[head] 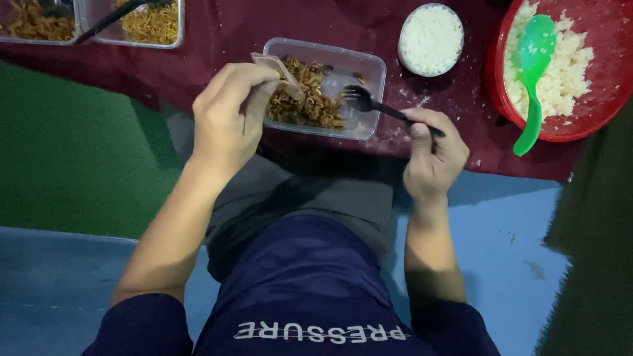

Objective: Packaging small food items into plastic bags using a spoon and hands.

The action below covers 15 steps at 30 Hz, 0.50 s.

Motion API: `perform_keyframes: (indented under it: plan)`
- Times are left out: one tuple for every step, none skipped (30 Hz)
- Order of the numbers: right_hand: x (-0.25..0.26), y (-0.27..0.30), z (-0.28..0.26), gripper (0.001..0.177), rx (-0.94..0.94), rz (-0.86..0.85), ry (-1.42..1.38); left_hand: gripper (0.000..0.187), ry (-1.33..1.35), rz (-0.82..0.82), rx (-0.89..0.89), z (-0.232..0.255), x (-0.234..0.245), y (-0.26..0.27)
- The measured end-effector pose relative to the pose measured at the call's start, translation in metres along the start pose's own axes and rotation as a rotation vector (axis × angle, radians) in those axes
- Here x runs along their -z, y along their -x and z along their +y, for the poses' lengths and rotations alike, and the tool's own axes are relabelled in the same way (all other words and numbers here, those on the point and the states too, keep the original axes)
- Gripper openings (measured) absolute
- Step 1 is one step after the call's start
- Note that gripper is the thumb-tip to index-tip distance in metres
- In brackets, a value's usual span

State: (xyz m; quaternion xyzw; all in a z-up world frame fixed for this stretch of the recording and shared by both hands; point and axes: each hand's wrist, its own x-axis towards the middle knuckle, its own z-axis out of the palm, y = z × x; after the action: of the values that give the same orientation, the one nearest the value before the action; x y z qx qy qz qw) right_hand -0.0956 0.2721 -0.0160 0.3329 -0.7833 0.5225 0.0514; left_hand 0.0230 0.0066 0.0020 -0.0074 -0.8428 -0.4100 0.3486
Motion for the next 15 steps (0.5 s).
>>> perform_keyframes:
  plan:
    - [0.002, 0.0, -0.004, 0.026, -0.009, 0.057, 0.057, 0.007, -0.001, -0.009, -0.013, 0.0, 0.0, 0.0]
    - [0.001, 0.002, -0.004, 0.026, -0.007, 0.06, 0.057, 0.007, -0.001, -0.009, -0.017, -0.002, -0.002, 0.001]
    - [0.0, 0.003, -0.004, 0.026, -0.036, 0.077, 0.088, 0.007, -0.011, -0.021, 0.009, -0.003, -0.003, 0.003]
    - [-0.001, 0.005, -0.003, 0.026, -0.068, 0.093, 0.121, 0.008, -0.019, -0.034, 0.037, -0.005, -0.005, 0.005]
    - [-0.005, 0.006, -0.001, 0.026, -0.069, 0.096, 0.123, 0.008, -0.017, -0.036, 0.035, -0.002, -0.006, 0.004]
    - [-0.009, 0.007, 0.001, 0.024, -0.157, 0.083, 0.05, 0.007, -0.005, -0.045, 0.06, 0.0, -0.006, 0.004]
    - [-0.013, 0.008, 0.003, 0.023, -0.245, 0.07, -0.023, 0.008, 0.006, -0.054, 0.086, 0.002, -0.007, 0.004]
    - [-0.016, 0.009, 0.007, 0.023, -0.243, 0.07, -0.023, 0.008, 0.005, -0.053, 0.085, 0.001, -0.01, 0.005]
    - [-0.02, 0.009, 0.012, 0.021, -0.194, 0.086, -0.126, 0.009, -0.036, -0.011, 0.09, -0.001, -0.013, 0.006]
    - [-0.023, 0.009, 0.016, 0.021, -0.145, 0.101, -0.228, 0.012, -0.078, 0.033, 0.096, -0.002, -0.016, 0.007]
    - [-0.021, 0.009, 0.017, 0.021, -0.143, 0.1, -0.229, 0.012, -0.079, 0.034, 0.095, -0.003, -0.015, 0.006]
    - [-0.018, 0.01, 0.018, 0.023, -0.134, 0.146, -0.25, 0.01, -0.092, 0.029, 0.092, -0.002, -0.014, 0.007]
    - [-0.016, 0.011, 0.019, 0.027, -0.126, 0.192, -0.271, 0.009, -0.106, 0.025, 0.089, -0.002, -0.013, 0.007]
    - [-0.013, 0.012, 0.023, 0.027, -0.128, 0.19, -0.271, 0.009, -0.106, 0.025, 0.091, -0.002, -0.013, 0.007]
    - [-0.009, 0.012, 0.027, 0.025, -0.078, 0.195, -0.208, 0.01, -0.115, 0.031, 0.105, -0.001, -0.013, 0.008]
